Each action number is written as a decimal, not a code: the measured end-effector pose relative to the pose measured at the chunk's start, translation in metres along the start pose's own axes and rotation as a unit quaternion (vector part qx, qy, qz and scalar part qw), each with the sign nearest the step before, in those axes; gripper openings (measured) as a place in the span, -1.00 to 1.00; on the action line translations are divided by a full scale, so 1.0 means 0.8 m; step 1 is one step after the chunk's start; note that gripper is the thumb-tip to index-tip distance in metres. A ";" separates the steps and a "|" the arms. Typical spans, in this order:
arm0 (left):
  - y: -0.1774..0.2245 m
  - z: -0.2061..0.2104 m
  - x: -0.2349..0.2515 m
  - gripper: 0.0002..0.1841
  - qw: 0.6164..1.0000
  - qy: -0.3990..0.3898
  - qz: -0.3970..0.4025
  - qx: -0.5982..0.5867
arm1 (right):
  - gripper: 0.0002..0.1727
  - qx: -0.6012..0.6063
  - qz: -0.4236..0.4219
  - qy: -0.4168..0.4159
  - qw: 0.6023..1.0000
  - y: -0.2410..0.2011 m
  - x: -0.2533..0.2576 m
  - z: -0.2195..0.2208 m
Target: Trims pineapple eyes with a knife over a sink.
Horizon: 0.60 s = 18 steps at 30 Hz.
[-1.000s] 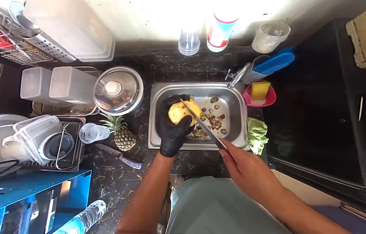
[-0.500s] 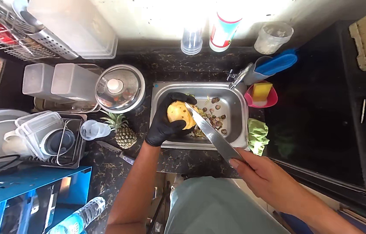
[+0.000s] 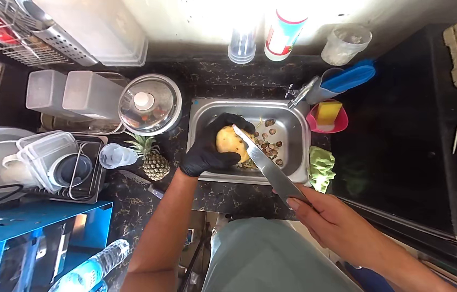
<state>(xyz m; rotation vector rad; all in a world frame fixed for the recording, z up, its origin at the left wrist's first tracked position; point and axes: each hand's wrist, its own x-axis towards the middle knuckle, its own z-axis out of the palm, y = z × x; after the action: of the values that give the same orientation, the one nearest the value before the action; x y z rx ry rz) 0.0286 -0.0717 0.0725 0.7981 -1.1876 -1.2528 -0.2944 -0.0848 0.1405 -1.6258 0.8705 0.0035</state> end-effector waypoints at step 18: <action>0.003 0.008 0.008 -0.31 0.995 0.050 -0.070 0.051 | -0.53 -0.257 -0.099 0.158 0.948 0.011 0.006 0.000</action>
<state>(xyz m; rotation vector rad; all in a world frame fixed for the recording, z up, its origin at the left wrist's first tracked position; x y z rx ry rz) 0.0227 -0.0769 0.0777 1.0228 -1.1377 -1.2572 -0.2959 -0.0873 0.1313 -2.2428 0.9989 -0.1891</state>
